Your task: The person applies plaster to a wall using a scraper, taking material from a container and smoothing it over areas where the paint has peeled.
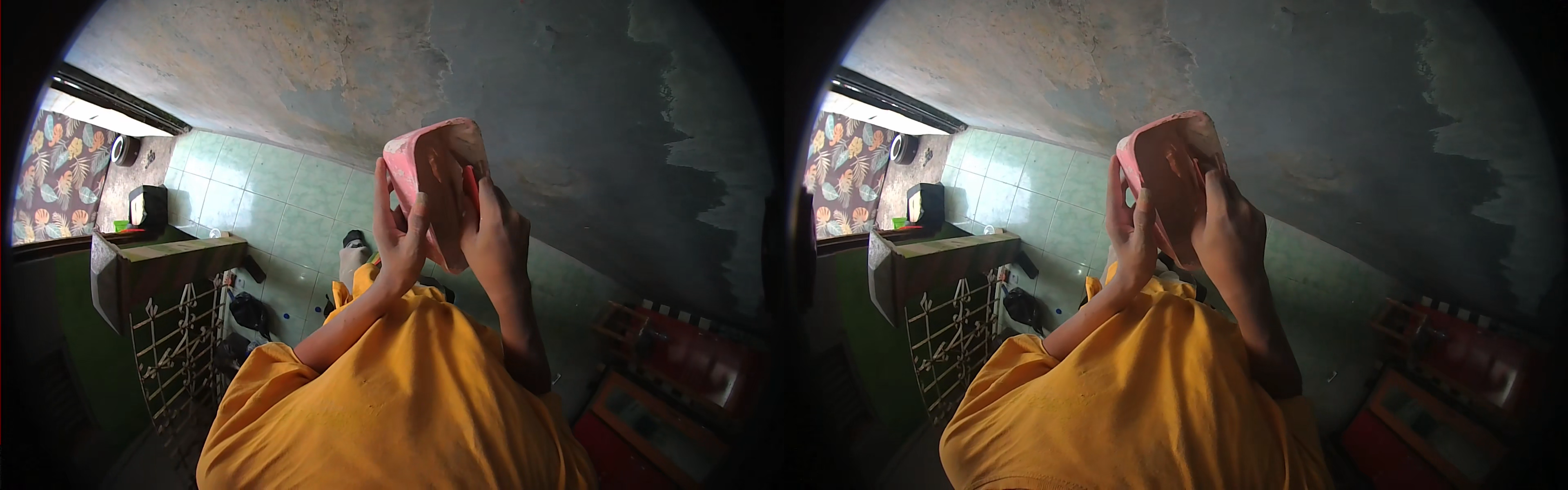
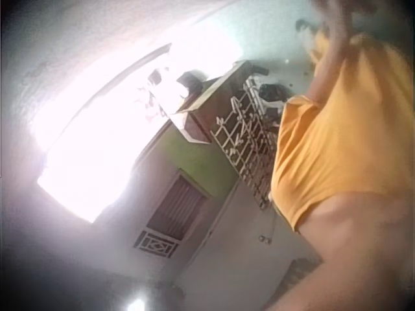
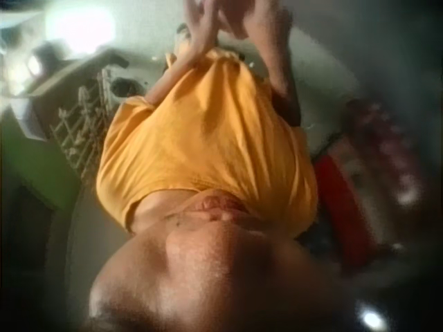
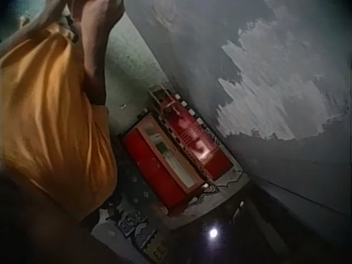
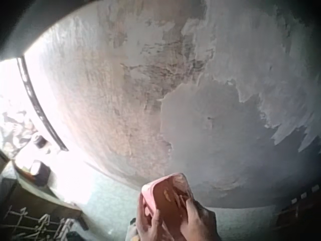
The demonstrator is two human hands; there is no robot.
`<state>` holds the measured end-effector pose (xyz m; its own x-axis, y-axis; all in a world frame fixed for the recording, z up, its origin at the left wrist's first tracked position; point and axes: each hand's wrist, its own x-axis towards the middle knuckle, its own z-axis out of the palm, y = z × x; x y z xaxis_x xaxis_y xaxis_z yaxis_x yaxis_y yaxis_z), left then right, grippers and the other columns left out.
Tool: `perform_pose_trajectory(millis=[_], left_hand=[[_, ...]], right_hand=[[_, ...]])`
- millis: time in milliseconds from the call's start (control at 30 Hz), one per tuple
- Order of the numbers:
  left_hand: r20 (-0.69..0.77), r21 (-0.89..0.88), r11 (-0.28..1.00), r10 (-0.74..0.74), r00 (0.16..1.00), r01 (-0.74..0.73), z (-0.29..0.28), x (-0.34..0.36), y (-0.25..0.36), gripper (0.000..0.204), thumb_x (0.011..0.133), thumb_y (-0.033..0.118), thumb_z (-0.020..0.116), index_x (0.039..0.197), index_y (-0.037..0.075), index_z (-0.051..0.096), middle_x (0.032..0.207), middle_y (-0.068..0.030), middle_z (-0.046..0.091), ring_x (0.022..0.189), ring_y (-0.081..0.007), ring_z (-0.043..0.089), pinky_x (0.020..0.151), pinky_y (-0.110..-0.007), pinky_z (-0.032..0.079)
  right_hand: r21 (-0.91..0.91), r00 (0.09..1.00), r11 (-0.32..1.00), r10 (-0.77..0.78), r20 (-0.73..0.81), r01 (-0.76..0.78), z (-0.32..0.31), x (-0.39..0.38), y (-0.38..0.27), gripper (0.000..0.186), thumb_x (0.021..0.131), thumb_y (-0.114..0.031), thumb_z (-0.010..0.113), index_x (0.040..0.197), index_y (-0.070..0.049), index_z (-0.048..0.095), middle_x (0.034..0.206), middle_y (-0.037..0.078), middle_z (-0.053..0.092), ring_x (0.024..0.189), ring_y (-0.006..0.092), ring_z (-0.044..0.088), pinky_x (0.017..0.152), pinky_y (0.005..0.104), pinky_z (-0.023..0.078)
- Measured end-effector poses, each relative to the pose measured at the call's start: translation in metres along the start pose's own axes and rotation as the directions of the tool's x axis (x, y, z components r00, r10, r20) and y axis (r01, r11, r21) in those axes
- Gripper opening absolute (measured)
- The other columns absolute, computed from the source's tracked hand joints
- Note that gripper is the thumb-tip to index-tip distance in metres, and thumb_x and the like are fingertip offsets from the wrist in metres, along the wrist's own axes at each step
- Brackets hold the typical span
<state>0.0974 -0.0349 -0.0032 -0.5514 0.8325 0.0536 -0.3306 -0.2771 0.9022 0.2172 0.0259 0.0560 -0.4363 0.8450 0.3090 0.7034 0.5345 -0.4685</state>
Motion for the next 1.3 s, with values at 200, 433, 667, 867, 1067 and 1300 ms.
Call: perform_pose_trajectory(millis=[200, 433, 667, 867, 1067, 1300], left_hand=[[-0.008, 0.064, 0.998, 0.028, 1.0, -0.028, 0.005, -0.005, -0.016, 0.072, 0.111, 0.023, 0.053, 0.167, -0.003, 0.016, 0.16, -0.0197, 0.041, 0.145, -0.0246, 0.045, 0.117, -0.037, 0.04], [-0.034, 0.059, 0.994, 0.09, 0.995, -0.088, 0.012, -0.014, -0.017, 0.075, 0.111, 0.03, 0.052, 0.167, -0.004, 0.015, 0.16, -0.0218, 0.04, 0.147, -0.0278, 0.042, 0.121, -0.04, 0.034], [-0.055, 0.039, 0.992, 0.119, 0.991, -0.117, 0.019, -0.016, -0.02, 0.077, 0.111, 0.033, 0.052, 0.167, -0.004, 0.013, 0.163, -0.022, 0.036, 0.149, -0.0283, 0.039, 0.122, -0.041, 0.032], [-0.023, 0.039, 0.992, 0.122, 0.992, -0.121, 0.011, -0.018, -0.028, 0.075, 0.111, 0.032, 0.049, 0.167, -0.005, 0.014, 0.163, -0.0219, 0.036, 0.15, -0.0282, 0.038, 0.123, -0.041, 0.031], [-0.08, -0.142, 0.973, 0.172, 0.982, -0.183, 0.009, -0.012, -0.048, 0.074, 0.111, 0.023, 0.05, 0.168, -0.002, 0.009, 0.168, -0.0211, 0.029, 0.15, -0.029, 0.039, 0.121, -0.04, 0.034], [-0.084, -0.071, 0.981, 0.175, 0.981, -0.182, 0.014, -0.008, -0.018, 0.076, 0.111, 0.031, 0.049, 0.167, -0.005, 0.012, 0.166, -0.0223, 0.032, 0.153, -0.0301, 0.034, 0.125, -0.041, 0.028]], right_hand=[[0.126, 0.993, 0.987, 0.094, 0.065, -0.101, -0.01, -0.019, -0.002, 0.019, 0.095, -0.009, 0.065, 0.111, -0.001, 0.061, 0.104, 0.023, 0.07, 0.089, 0.0435, 0.071, 0.073, 0.0493, 0.058], [-0.002, 0.991, 1.0, -0.031, -0.132, 0.031, -0.035, -0.001, -0.011, 0.015, 0.096, -0.01, 0.065, 0.108, -0.002, 0.063, 0.096, 0.018, 0.07, 0.083, 0.0387, 0.071, 0.069, 0.046, 0.057], [-0.142, 0.995, 0.985, -0.102, -0.02, 0.098, -0.016, 0.013, 0.0, 0.016, 0.094, -0.008, 0.065, 0.109, -0.004, 0.061, 0.09, 0.016, 0.072, 0.077, 0.0373, 0.071, 0.065, 0.0468, 0.057], [-0.001, 0.988, 0.988, -0.154, 0.008, 0.154, -0.018, 0.007, -0.005, 0.015, 0.092, -0.008, 0.068, 0.106, -0.004, 0.069, 0.084, 0.018, 0.071, 0.073, 0.0376, 0.07, 0.064, 0.0486, 0.055], [0.125, 0.968, 0.961, -0.249, 0.009, 0.246, -0.013, -0.016, -0.014, 0.028, 0.093, -0.011, 0.071, 0.12, -0.01, 0.075, 0.081, 0.014, 0.071, 0.071, 0.0338, 0.068, 0.064, 0.0465, 0.055], [-0.155, 0.979, 0.967, -0.206, 0.003, 0.204, -0.03, 0.013, -0.006, 0.024, 0.096, -0.011, 0.067, 0.12, -0.008, 0.072, 0.09, 0.015, 0.075, 0.072, 0.0365, 0.071, 0.065, 0.0461, 0.057]])
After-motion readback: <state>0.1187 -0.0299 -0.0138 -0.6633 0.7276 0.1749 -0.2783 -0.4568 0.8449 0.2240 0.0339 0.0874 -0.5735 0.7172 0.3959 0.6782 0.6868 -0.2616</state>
